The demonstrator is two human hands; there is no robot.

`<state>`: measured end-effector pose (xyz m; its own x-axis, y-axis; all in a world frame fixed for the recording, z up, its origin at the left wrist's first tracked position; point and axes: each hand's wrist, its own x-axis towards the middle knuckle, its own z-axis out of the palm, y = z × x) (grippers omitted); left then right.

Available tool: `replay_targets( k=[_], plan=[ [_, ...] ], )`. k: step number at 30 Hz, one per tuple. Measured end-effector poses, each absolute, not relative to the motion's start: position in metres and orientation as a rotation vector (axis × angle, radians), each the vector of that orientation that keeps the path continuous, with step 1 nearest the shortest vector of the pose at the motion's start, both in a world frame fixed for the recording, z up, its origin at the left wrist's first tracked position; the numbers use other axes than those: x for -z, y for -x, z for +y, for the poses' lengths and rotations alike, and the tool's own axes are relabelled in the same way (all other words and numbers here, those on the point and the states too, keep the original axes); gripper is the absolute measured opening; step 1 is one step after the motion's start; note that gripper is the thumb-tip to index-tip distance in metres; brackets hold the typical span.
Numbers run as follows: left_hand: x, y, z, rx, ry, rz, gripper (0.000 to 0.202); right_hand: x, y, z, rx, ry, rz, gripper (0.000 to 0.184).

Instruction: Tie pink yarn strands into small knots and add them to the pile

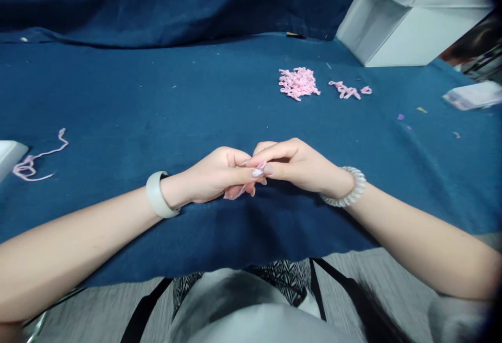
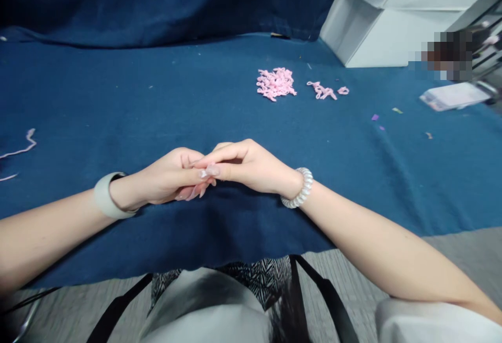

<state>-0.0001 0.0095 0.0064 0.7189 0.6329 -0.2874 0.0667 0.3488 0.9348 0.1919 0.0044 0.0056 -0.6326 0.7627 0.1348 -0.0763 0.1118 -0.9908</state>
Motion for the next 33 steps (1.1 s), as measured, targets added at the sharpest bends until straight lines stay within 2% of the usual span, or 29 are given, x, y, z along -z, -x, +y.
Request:
replay_targets(
  k=[4, 7, 11, 17, 21, 28, 33],
  plan=[
    [-0.006, -0.001, 0.011, -0.396, -1.153, 0.69, 0.03, -0.003, -0.188, 0.004, -1.682, 0.651, -1.602, 0.005],
    [-0.003, -0.003, 0.011, -0.438, -1.102, 0.71, 0.027, -0.001, -0.184, 0.004, -1.651, 0.732, -1.499, 0.018],
    [0.001, -0.005, 0.01, -0.519, -1.093, 0.728, 0.025, 0.0, -0.181, 0.002, -1.447, 0.875, -1.526, 0.029],
    [0.004, -0.003, 0.006, -0.549, -1.188, 0.727, 0.03, -0.003, -0.18, 0.0, -1.082, 0.901, -1.691, 0.019],
    [0.003, -0.004, 0.005, -0.567, -1.157, 0.741, 0.037, -0.003, -0.178, 0.001, -1.05, 0.91, -1.687, 0.02],
    [0.008, -0.003, 0.006, -0.562, -1.135, 0.746, 0.034, 0.0, -0.175, -0.001, -0.951, 0.933, -1.665, 0.02],
    [0.01, -0.002, 0.005, -0.587, -1.113, 0.74, 0.039, -0.001, -0.173, -0.002, -0.953, 0.968, -1.653, 0.026]
  ],
)
